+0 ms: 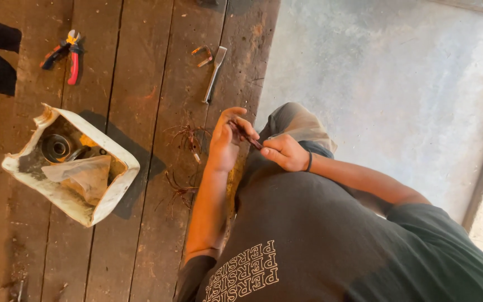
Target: Stripping insulation from copper wires and twisting them into bundles
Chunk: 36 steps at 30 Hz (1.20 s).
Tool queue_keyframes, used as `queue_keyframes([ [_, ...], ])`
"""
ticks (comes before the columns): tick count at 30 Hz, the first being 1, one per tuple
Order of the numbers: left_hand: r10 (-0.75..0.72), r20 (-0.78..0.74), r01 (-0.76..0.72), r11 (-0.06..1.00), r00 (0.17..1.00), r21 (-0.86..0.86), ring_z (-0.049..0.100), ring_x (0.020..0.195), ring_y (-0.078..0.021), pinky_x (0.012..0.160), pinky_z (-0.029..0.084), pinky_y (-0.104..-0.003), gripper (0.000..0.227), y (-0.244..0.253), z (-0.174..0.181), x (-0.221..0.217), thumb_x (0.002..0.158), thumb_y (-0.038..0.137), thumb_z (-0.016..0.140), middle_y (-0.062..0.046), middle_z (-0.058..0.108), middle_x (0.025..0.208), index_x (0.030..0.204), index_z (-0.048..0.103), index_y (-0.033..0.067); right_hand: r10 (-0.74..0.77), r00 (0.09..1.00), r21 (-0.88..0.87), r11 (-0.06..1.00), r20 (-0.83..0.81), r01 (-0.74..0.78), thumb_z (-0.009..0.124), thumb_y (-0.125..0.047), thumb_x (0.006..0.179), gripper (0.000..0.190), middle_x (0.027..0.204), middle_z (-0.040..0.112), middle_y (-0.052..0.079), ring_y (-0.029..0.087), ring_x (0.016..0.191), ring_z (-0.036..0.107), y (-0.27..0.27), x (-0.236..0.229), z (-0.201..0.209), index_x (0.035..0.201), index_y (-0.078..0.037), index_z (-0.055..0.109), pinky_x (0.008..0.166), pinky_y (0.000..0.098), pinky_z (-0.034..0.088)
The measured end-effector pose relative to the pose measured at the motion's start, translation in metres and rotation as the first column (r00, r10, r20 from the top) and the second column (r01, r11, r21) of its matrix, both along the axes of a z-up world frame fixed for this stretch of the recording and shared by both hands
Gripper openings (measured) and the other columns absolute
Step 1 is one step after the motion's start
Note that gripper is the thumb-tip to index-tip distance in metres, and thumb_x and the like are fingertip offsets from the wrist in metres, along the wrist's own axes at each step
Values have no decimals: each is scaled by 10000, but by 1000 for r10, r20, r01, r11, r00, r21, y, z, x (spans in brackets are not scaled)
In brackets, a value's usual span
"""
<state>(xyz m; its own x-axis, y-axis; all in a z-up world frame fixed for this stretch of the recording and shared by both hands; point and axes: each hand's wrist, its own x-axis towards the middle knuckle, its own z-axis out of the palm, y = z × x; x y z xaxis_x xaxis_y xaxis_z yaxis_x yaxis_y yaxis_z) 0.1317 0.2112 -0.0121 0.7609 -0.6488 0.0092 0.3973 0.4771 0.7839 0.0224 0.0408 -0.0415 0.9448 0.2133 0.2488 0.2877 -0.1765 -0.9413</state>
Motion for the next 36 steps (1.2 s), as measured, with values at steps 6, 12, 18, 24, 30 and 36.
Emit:
queue_keyframes([
  [6,-118,-185,63,957,976,-282,750,965,-373,871,628,-412,620,7,-49,-20,988,427,658,-316,685,1080,1375,460,-15,128,983,327,942,-132,-79,491,-232,1099,464,538,500,-13,122,469,417,1,-12,-33,652,-128,559,456,281,394],
  [12,17,-77,-50,896,997,-441,687,658,-387,698,587,-512,359,-1,-75,-17,907,226,769,-254,605,740,860,508,-16,532,832,871,472,-156,-138,511,-169,1108,462,578,356,-11,99,497,301,13,-12,-45,653,-114,452,475,232,280],
  [18,78,28,-50,836,997,-547,609,590,-328,564,562,-415,366,-19,-20,-7,806,136,859,-211,546,697,772,530,-21,676,733,986,159,-77,-44,530,-137,1081,453,591,305,1,97,477,261,12,-17,-55,646,-97,407,474,245,232],
  [24,-20,146,98,828,989,-552,671,543,-352,514,596,-391,376,-25,-7,0,762,120,899,-247,599,678,710,576,-66,677,736,987,133,-25,-89,525,-122,1065,467,534,312,1,93,440,235,5,-20,-30,611,-58,436,449,240,225],
  [30,37,120,22,891,992,-454,694,498,-362,452,575,-374,401,-21,-33,-18,910,228,772,-319,648,628,722,595,-79,673,740,989,106,8,-107,527,-126,1066,436,541,268,4,116,439,226,0,-26,-17,646,-52,440,461,252,224],
  [36,54,5,-43,849,999,-527,713,675,-444,571,609,-428,283,-17,-31,-30,890,152,794,-302,659,751,878,580,-33,702,712,993,66,26,-102,520,-110,1057,462,514,259,1,122,422,213,-2,-23,-5,616,-69,391,439,251,214],
])
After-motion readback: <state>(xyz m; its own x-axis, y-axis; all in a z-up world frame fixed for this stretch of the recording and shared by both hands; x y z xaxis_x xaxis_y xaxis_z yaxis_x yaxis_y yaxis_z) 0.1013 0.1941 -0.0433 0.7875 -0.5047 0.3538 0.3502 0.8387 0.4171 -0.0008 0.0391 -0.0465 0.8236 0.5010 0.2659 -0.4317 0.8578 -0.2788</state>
